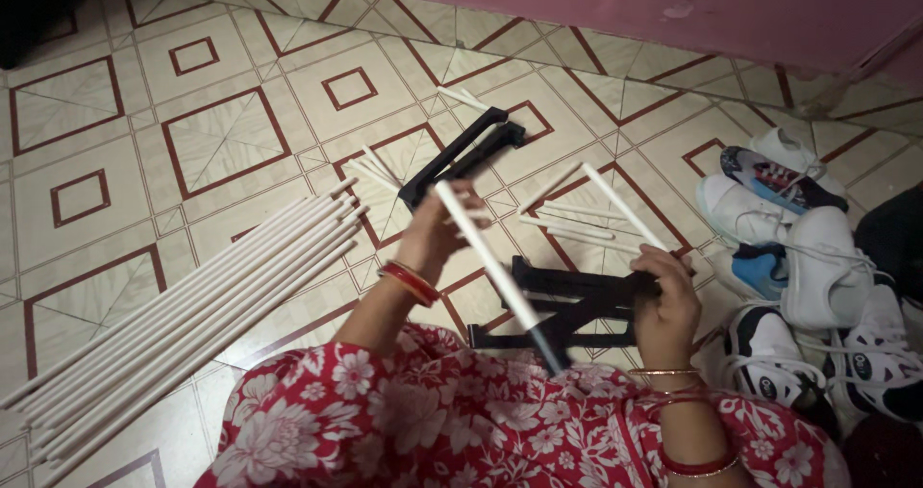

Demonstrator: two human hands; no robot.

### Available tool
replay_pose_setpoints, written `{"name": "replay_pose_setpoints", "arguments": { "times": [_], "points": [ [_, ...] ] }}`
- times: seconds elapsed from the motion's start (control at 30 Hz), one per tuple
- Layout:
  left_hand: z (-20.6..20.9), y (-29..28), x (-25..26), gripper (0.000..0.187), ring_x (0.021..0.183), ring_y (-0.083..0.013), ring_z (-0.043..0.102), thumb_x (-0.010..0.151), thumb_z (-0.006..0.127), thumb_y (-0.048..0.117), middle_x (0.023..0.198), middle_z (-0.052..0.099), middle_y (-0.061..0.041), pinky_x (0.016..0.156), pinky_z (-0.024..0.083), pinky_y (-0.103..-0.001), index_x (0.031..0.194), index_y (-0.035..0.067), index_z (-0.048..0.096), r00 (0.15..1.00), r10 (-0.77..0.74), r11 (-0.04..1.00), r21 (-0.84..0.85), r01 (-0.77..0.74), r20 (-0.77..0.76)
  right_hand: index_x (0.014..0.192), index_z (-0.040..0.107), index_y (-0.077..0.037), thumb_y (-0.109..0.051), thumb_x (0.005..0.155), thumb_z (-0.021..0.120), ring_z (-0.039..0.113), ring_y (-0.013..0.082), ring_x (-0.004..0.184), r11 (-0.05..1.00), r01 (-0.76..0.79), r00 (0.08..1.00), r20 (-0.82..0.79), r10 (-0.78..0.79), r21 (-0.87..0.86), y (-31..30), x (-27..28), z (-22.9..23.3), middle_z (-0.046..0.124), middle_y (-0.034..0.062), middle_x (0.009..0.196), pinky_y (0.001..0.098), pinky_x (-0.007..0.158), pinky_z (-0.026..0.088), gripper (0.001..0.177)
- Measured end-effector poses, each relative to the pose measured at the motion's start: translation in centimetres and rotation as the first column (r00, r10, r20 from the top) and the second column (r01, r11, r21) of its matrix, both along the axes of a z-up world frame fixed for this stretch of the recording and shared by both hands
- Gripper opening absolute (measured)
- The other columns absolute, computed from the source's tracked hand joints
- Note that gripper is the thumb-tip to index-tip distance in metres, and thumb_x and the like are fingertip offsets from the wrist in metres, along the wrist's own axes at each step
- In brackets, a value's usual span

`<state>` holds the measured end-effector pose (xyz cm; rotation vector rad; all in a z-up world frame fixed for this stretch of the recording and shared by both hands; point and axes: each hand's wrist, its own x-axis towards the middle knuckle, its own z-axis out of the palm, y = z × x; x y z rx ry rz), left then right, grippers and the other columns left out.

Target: The person assembles a plastic rack by hand, picking up white tubes and inserting them into the sockets of black plastic connectors while sitting on the floor.

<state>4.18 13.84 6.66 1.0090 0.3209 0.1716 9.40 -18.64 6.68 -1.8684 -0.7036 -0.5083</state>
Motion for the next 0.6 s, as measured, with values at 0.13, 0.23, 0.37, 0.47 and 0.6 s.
{"name": "replay_pose_setpoints", "arguments": {
  "times": [0.13,0.23,0.37,0.47,0.6],
  "points": [
    [3.6,0.3,-1.8,0.035,0.099,-0.0278,0.072,0.108,0.045,0.034,0.112,0.072,-0.012,0.086,0.063,-0.040,0.127,0.007,0.059,0.958,0.249,0.957,0.113,-0.265,0.143,0.100,0.068,-0.004,0.013,0.075,0.050,0.064,0.0296,0.126,0.985,0.099,0.994,0.068,-0.090,-0.140,0.0,-0.2,0.3,0.069,0.0125,0.114,0.0511,0.131,0.024,0.036],
    [6.5,-1.8,-4.6,0.044,0.110,-0.0235,0.070,0.107,0.048,0.053,0.115,0.069,-0.006,0.106,0.053,-0.047,0.124,0.015,0.062,0.851,-0.170,0.278,0.852,-0.443,0.498,0.100,0.070,-0.006,0.012,0.076,0.050,0.063,0.0300,0.129,0.976,0.140,0.986,0.113,-0.122,-0.165,0.0,-0.2,0.2,0.068,0.0113,0.112,0.0535,0.132,0.023,0.036],
    [8.9,-7.3,-5.7,0.072,0.094,-0.0282,0.071,0.086,0.068,0.063,0.091,0.075,-0.012,0.110,0.040,-0.055,0.135,0.012,0.054,0.813,-0.539,-0.287,0.955,0.071,-0.222,0.100,0.071,-0.007,0.013,0.078,0.051,0.063,0.0298,0.129,0.967,0.187,0.976,0.143,-0.162,-0.176,0.0,-0.3,0.0,0.068,0.0109,0.111,0.0558,0.133,0.021,0.036],
    [8.1,-9.5,-6.6,0.084,0.085,-0.0341,0.071,0.084,0.070,0.049,0.090,0.073,-0.017,0.087,0.052,-0.050,0.152,0.010,0.039,0.730,-0.507,-0.296,0.888,0.352,-0.458,0.092,0.073,-0.008,0.016,0.076,0.052,0.059,0.0295,0.138,0.936,0.266,0.961,0.137,-0.240,-0.231,0.3,-0.8,-0.2,0.069,0.0082,0.111,0.0554,0.135,0.019,0.035],
    [4.3,-10.9,-6.7,0.072,0.074,-0.0394,0.072,0.087,0.068,0.026,0.094,0.073,-0.019,0.059,0.056,-0.049,0.151,0.008,0.039,0.854,-0.476,-0.050,0.976,0.212,-0.210,0.145,0.046,-0.011,0.012,0.081,0.047,0.022,0.0361,0.160,0.976,0.217,0.970,0.109,-0.215,-0.005,2.9,-2.9,-2.6,0.035,0.0202,0.160,0.0508,0.131,0.017,0.068]
  ]
}}
